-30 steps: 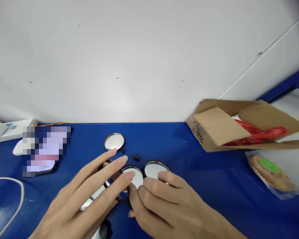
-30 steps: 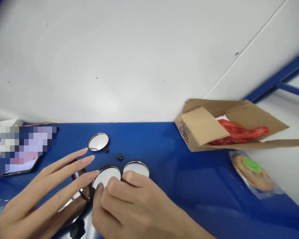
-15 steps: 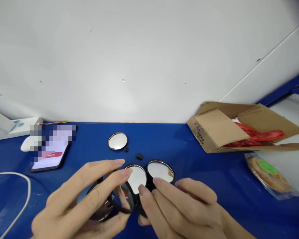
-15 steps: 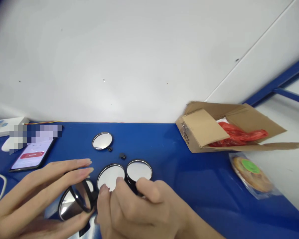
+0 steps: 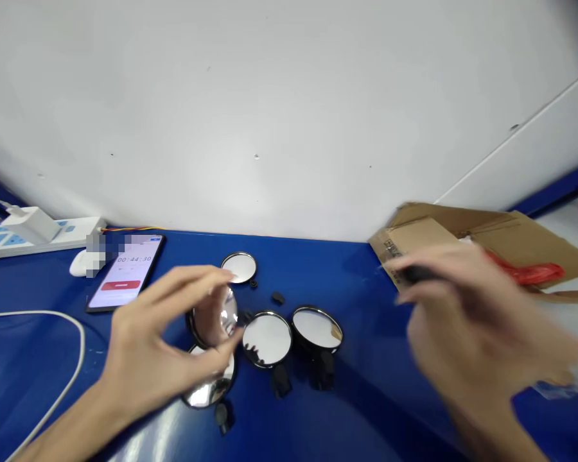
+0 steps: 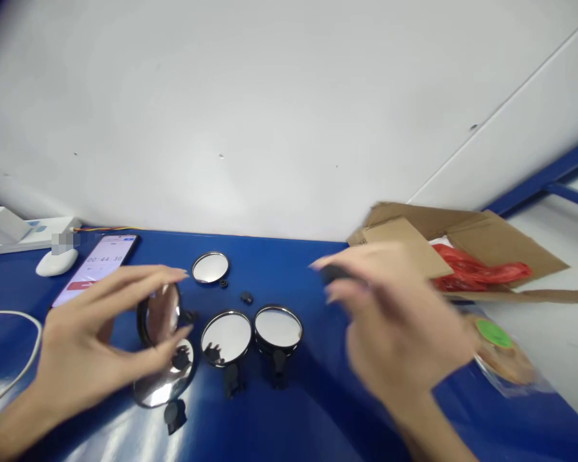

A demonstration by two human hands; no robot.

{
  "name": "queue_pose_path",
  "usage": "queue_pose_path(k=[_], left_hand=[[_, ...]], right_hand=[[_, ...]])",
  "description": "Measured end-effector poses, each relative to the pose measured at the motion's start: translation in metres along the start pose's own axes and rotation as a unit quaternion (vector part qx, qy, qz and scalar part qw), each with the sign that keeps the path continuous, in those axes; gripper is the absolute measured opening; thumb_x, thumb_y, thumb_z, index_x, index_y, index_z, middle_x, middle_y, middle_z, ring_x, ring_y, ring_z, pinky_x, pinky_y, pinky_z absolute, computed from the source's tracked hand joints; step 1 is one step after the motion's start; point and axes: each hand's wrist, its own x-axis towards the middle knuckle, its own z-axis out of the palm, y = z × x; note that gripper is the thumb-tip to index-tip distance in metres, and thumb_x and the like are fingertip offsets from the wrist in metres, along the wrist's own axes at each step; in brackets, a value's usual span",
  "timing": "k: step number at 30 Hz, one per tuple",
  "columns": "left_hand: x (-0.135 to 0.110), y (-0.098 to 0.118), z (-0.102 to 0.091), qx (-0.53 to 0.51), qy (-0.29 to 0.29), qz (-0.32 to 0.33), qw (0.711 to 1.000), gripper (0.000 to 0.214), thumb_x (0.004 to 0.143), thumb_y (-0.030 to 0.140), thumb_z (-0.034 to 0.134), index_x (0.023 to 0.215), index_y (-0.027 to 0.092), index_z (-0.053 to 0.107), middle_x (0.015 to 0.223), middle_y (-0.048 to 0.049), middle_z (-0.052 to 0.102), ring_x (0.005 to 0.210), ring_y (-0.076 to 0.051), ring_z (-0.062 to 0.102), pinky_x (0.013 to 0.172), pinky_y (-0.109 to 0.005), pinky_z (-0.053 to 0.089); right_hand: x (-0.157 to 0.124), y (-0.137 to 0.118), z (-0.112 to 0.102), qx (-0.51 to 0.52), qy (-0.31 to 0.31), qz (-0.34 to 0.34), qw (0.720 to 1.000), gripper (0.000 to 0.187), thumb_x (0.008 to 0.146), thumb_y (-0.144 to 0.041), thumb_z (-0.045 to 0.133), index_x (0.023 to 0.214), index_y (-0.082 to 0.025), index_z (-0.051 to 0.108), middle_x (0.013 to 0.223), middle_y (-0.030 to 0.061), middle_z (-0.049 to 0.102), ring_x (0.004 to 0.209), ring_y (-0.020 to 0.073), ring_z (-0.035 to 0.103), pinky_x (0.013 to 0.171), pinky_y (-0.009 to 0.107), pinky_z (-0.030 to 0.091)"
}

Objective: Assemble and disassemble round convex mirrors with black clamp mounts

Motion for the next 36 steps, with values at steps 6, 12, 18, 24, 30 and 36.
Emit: queue_pose_path(k=[6,12,18,24,30,36], left_hand=[[0.011,-0.017,0.0,-0.031,0.027,-0.099,0.994,0.052,0.093,0.05,0.096,0.143,0.044,0.082,0.139,-0.0021,0.079,0.118,-0.032,0.081,0.092,-0.051,0.079],[0.002,-0.03,0.013,-0.092,-0.023,-0.165,0.982,0.057,0.098,0.053,0.092,0.153,0.049,0.078,0.142,-0.0026,0.074,0.123,-0.031,0.081,0.104,-0.053,0.078],[-0.001,-0.036,0.018,-0.088,-0.046,-0.162,0.982,0.06,0.098,0.054,0.092,0.155,0.044,0.077,0.147,-0.0035,0.073,0.129,-0.032,0.079,0.107,-0.054,0.076],[-0.002,-0.036,0.017,-0.072,-0.049,-0.156,0.984,0.059,0.097,0.055,0.092,0.153,0.043,0.078,0.147,-0.0025,0.074,0.128,-0.031,0.079,0.107,-0.054,0.075],[-0.004,-0.039,0.018,-0.06,-0.059,-0.154,0.984,0.062,0.097,0.057,0.093,0.155,0.042,0.076,0.15,-0.0041,0.073,0.129,-0.033,0.079,0.109,-0.057,0.075],[-0.004,-0.038,0.017,-0.048,-0.06,-0.151,0.986,0.061,0.097,0.059,0.092,0.153,0.043,0.076,0.148,-0.0029,0.074,0.128,-0.033,0.08,0.108,-0.055,0.075]], right_hand=[[-0.002,0.025,0.023,0.064,-0.068,0.105,0.99,0.018,0.113,-0.025,0.077,0.126,-0.03,0.087,0.111,0.005,0.086,0.102,0.0254,0.077,0.096,0.044,0.062],[-0.004,0.028,0.052,0.121,-0.291,0.255,0.914,0.02,0.107,-0.034,0.078,0.12,-0.028,0.092,0.116,0.0066,0.086,0.105,0.0247,0.077,0.089,0.039,0.061],[0.0,0.032,0.071,0.119,-0.39,0.314,0.858,0.014,0.096,-0.022,0.086,0.108,-0.024,0.093,0.101,0.0049,0.091,0.092,0.0229,0.082,0.083,0.035,0.06],[0.005,0.023,0.084,0.118,-0.423,0.307,0.845,0.008,0.098,-0.026,0.089,0.092,-0.022,0.089,0.092,0.0056,0.089,0.089,0.0233,0.082,0.08,0.034,0.06],[0.006,0.022,0.088,0.11,-0.425,0.291,0.85,0.014,0.103,-0.034,0.087,0.096,-0.021,0.088,0.098,0.0075,0.089,0.093,0.0245,0.082,0.083,0.037,0.06],[0.008,0.027,0.082,0.117,-0.443,0.303,0.836,0.01,0.101,-0.023,0.081,0.094,-0.022,0.088,0.088,0.0048,0.088,0.081,0.0225,0.082,0.072,0.033,0.058]])
